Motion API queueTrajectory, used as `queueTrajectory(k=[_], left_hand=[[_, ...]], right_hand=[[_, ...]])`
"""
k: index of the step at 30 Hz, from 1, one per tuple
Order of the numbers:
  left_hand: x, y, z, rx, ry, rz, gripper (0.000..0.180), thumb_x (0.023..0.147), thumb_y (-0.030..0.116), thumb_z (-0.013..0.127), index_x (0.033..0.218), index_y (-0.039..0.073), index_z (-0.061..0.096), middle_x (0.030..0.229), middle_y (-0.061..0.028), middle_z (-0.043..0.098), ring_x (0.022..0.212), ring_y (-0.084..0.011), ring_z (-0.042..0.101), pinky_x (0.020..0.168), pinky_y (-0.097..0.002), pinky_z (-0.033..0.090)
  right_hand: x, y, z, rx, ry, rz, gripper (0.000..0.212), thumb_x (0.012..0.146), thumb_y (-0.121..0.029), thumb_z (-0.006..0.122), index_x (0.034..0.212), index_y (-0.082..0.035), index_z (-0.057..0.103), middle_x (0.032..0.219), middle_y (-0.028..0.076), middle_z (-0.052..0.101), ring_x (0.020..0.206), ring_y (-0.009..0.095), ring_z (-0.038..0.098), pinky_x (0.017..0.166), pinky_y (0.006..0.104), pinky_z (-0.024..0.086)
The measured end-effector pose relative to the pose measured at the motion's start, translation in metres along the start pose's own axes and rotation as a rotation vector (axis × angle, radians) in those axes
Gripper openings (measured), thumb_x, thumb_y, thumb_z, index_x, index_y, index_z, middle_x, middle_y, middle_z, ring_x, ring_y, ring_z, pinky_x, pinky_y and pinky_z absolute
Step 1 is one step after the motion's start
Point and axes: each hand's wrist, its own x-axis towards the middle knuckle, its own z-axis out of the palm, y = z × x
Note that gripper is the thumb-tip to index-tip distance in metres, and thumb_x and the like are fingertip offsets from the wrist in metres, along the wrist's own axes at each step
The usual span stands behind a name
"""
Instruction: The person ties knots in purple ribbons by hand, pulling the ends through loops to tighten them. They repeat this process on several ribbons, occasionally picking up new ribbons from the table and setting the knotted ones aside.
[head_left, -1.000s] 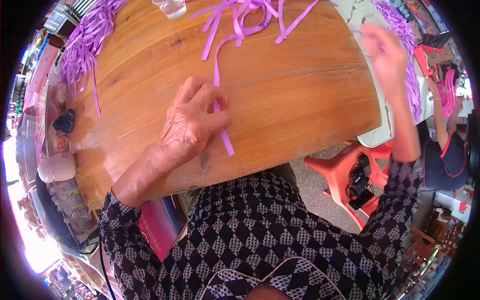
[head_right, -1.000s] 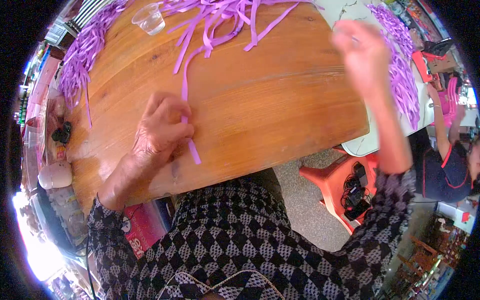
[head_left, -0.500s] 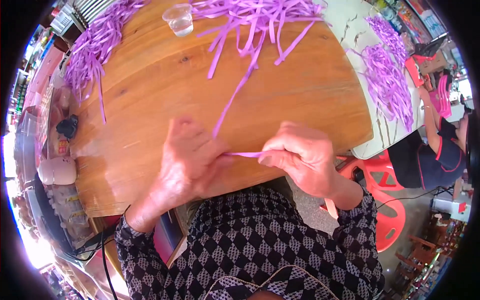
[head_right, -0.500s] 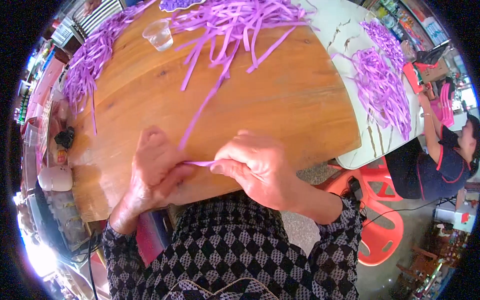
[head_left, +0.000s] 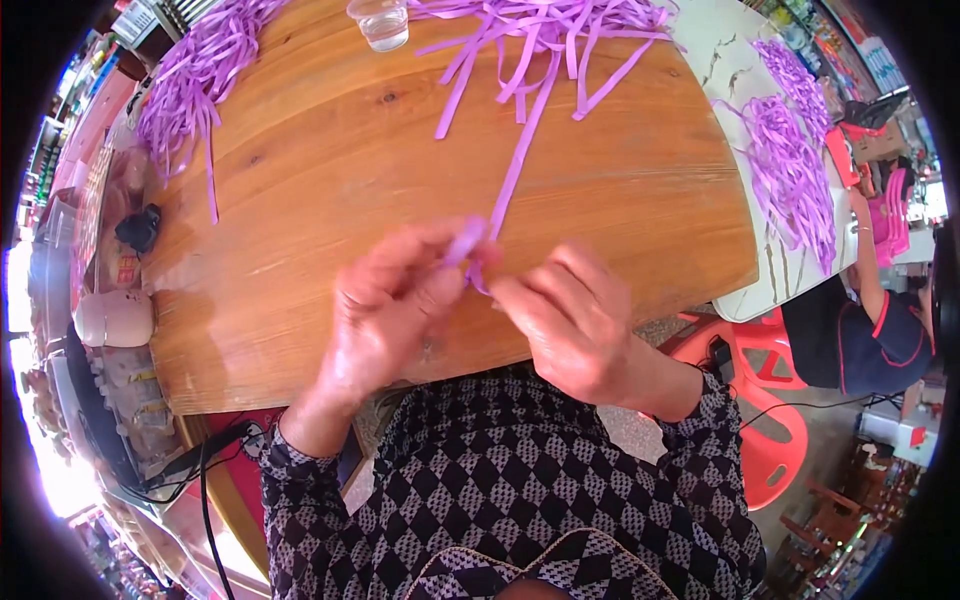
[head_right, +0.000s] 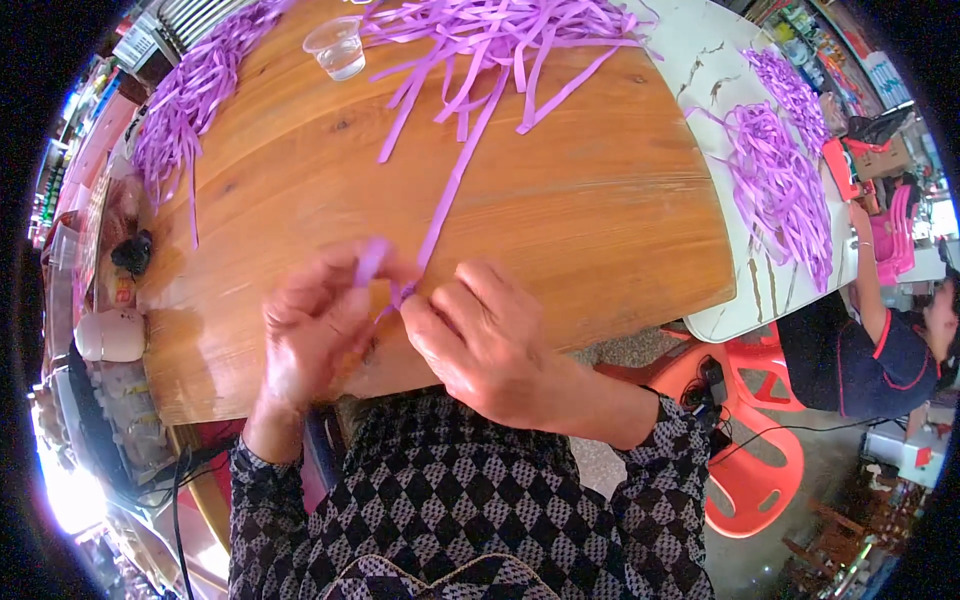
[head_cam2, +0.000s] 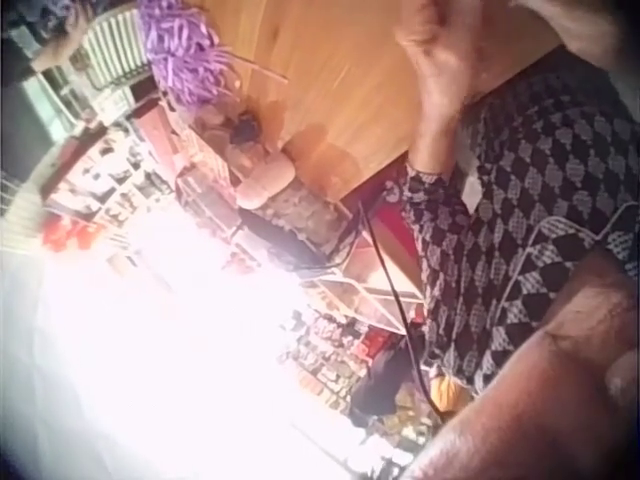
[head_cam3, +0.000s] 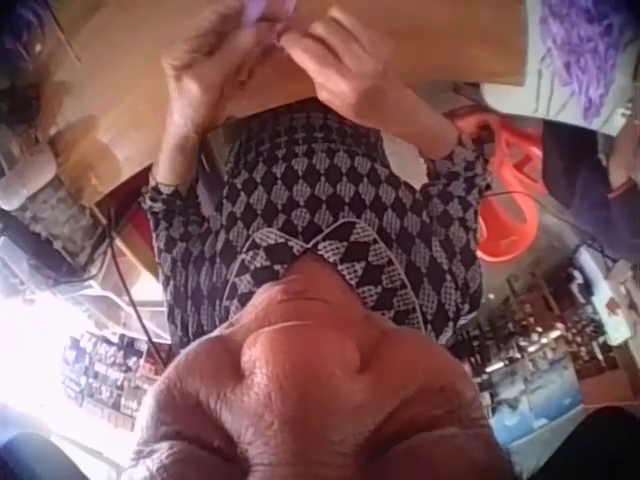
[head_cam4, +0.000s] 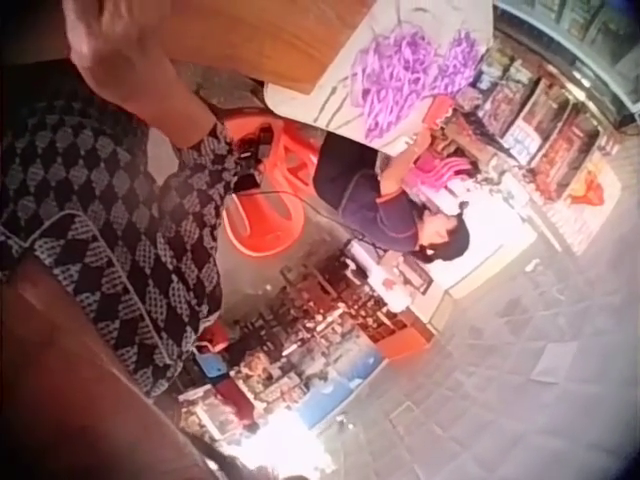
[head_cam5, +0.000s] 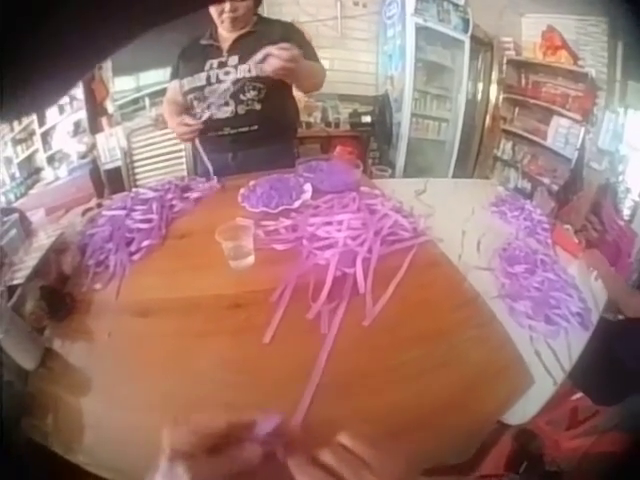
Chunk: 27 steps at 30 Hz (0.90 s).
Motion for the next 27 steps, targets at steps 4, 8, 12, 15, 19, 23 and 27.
queueTrajectory(k=[4,8,12,15,19,23,27], left_hand=[[-0.008,0.004,0.010,0.016,-0.169,-0.066,0.027,0.080,-0.002,0.062,0.105,0.000,0.054,0.085,-0.0001,0.060,0.077,-0.0034,0.054,0.068,-0.0187,0.045],[-0.005,0.002,0.001,-0.009,-0.254,-0.164,0.023,0.080,0.000,0.063,0.101,0.000,0.055,0.080,0.0022,0.057,0.076,-0.0028,0.053,0.065,-0.0180,0.043],[-0.007,0.010,-0.002,-0.004,-0.317,-0.329,0.017,0.080,0.002,0.062,0.095,0.001,0.056,0.079,0.0029,0.056,0.071,-0.0019,0.051,0.059,-0.0172,0.041],[-0.010,0.013,0.004,0.077,-0.258,-0.313,0.016,0.080,0.001,0.059,0.095,0.001,0.056,0.078,0.0022,0.056,0.069,-0.0020,0.051,0.057,-0.0170,0.040],[-0.016,-0.003,0.014,0.215,0.070,0.021,0.025,0.079,-0.002,0.055,0.104,0.000,0.051,0.079,-0.0020,0.059,0.070,-0.0042,0.054,0.058,-0.0182,0.042],[-0.016,-0.005,0.010,0.279,-0.002,0.167,0.028,0.080,-0.007,0.055,0.108,-0.002,0.050,0.081,-0.0071,0.062,0.075,-0.0077,0.058,0.065,-0.0211,0.046],[-0.015,-0.011,0.005,0.341,-0.031,0.296,0.019,0.081,-0.005,0.058,0.100,-0.002,0.055,0.079,-0.0077,0.062,0.071,-0.0113,0.060,0.063,-0.0221,0.047]], right_hand=[[0.004,0.002,-0.002,0.042,0.184,-0.099,0.033,0.052,0.002,0.063,0.085,-0.001,0.062,0.070,0.007,0.055,0.058,0.022,0.050,0.048,0.0294,0.040],[0.006,0.000,0.000,0.123,0.190,-0.089,0.028,0.055,0.000,0.067,0.083,0.000,0.060,0.072,0.008,0.057,0.059,0.024,0.051,0.048,0.0297,0.041],[0.007,0.002,0.005,0.242,0.203,0.008,0.017,0.070,-0.003,0.068,0.083,0.000,0.058,0.074,0.008,0.058,0.061,0.019,0.053,0.053,0.0270,0.043],[0.001,-0.010,0.014,0.722,0.207,0.474,0.012,0.080,-0.006,0.065,0.084,0.001,0.056,0.076,0.006,0.059,0.064,0.011,0.053,0.057,0.0236,0.044],[-0.003,-0.024,0.024,0.918,0.266,0.701,0.011,0.085,-0.007,0.060,0.088,0.002,0.055,0.077,0.004,0.059,0.065,0.005,0.051,0.058,0.0183,0.042],[-0.001,-0.026,0.028,1.216,0.280,0.751,0.011,0.086,-0.008,0.059,0.090,0.002,0.056,0.077,0.004,0.059,0.064,0.006,0.051,0.057,0.0172,0.040],[0.003,-0.019,0.025,1.459,0.239,0.936,0.015,0.085,-0.010,0.060,0.094,0.003,0.056,0.077,0.005,0.060,0.064,0.008,0.053,0.055,0.0181,0.040]])
